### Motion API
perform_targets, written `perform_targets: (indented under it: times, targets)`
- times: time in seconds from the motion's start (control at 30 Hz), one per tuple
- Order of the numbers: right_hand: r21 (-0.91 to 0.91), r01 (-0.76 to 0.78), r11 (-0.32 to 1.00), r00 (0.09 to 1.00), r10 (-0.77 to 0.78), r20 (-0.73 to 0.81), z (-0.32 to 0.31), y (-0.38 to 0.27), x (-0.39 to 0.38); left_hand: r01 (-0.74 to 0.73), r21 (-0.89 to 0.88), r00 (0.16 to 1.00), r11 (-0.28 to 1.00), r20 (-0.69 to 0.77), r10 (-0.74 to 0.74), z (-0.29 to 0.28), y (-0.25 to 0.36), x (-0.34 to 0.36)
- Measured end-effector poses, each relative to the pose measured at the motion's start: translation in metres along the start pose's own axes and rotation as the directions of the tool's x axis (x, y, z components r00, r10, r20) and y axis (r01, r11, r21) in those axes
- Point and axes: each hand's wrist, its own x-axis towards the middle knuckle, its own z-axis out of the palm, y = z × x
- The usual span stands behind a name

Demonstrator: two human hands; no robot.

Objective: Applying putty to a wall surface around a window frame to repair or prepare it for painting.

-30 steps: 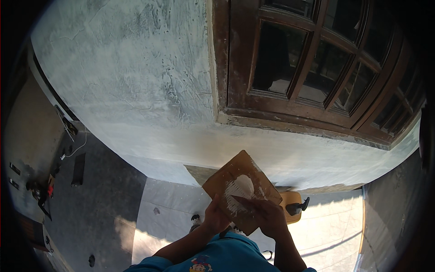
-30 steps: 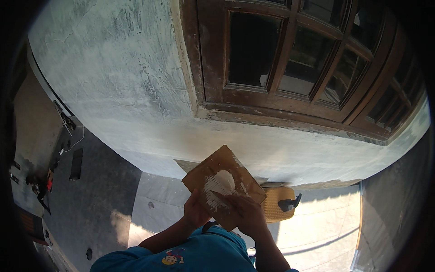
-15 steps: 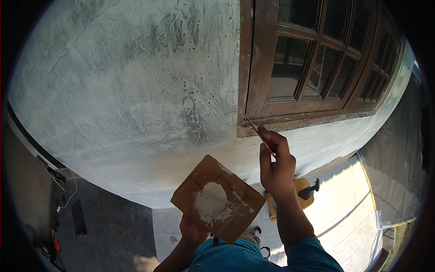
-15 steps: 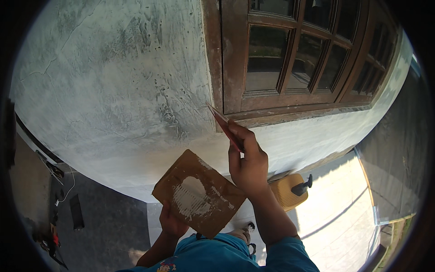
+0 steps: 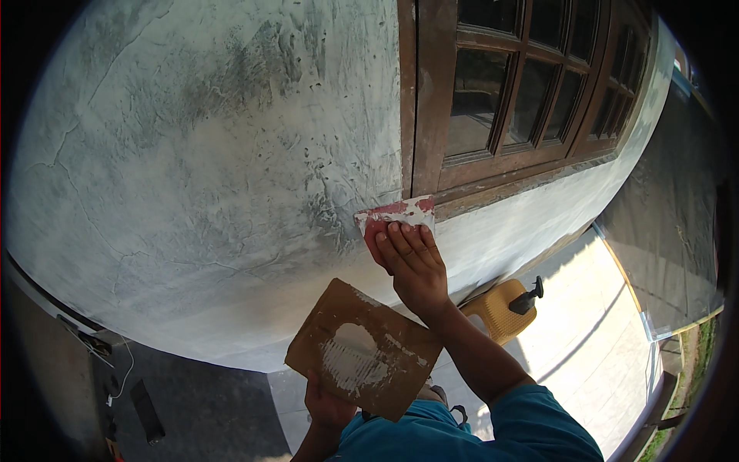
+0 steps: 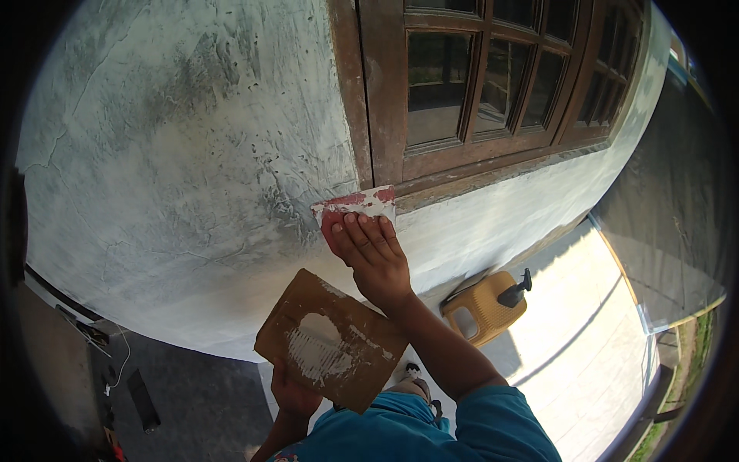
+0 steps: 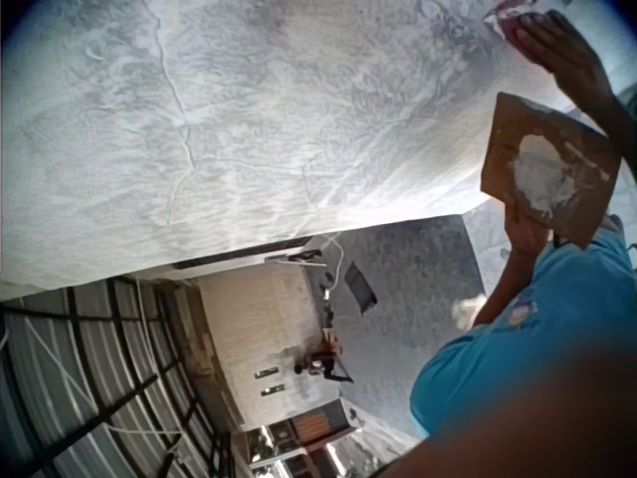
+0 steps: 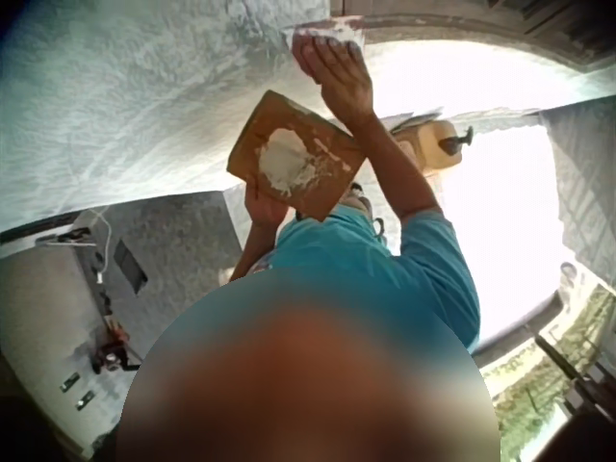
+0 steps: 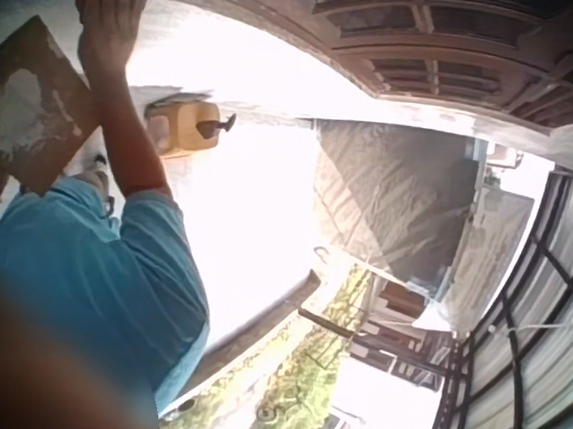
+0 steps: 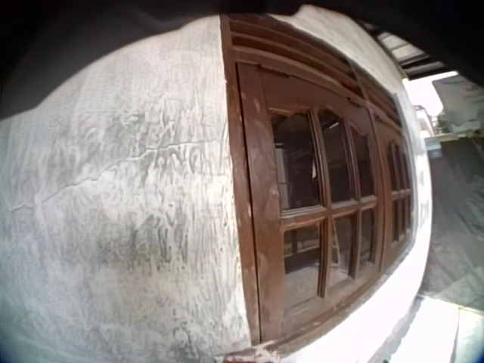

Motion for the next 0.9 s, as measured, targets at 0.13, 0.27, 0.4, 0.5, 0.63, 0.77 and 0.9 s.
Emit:
perform_targets:
  times: [0.13, 0.27, 0.4, 0.5, 0.63, 0.77, 0.9]
  targets:
    - [0.04, -0.037, 0.999, 0.996, 0.04, -0.08, -0.034, -0.001, 0.029, -0.019, -0.024, 1.0, 1.0, -0.013, 0.019, -0.002, 0.007, 0.002]
    - [-0.101, 0.05, 0.994, 0.981, -0.068, -0.182, -0.036, 0.009, 0.077, 0.013, -0.041, 1.0, 0.999, 0.02, -0.012, -0.005, 0.007, 0.005]
    - [-0.102, 0.105, 0.989, 0.994, -0.107, -0.016, 0.023, 0.02, 0.019, 0.027, -0.058, 1.0, 0.998, 0.011, -0.026, -0.005, 0.003, 0.012]
    - [-0.019, 0.061, 0.998, 0.994, -0.059, 0.092, 0.009, 0.005, -0.031, 0.015, -0.06, 1.0, 0.998, -0.004, -0.016, -0.009, 0.003, 0.006]
    - [0.081, 0.028, 0.996, 1.0, -0.027, -0.012, -0.025, 0.005, -0.006, 0.018, -0.057, 1.0, 0.998, 0.01, -0.018, -0.011, 0.006, 0.004]
    - [-0.056, 0.106, 0.993, 0.977, -0.115, -0.181, -0.052, 0.007, 0.066, 0.023, -0.082, 1.0, 0.996, 0.013, -0.022, -0.014, 0.005, 0.003]
    - [-0.092, 0.134, 0.987, 0.988, -0.126, 0.095, -0.004, 0.008, 0.012, 0.038, -0.043, 0.999, 0.998, 0.025, -0.037, -0.01, 0.002, 0.004]
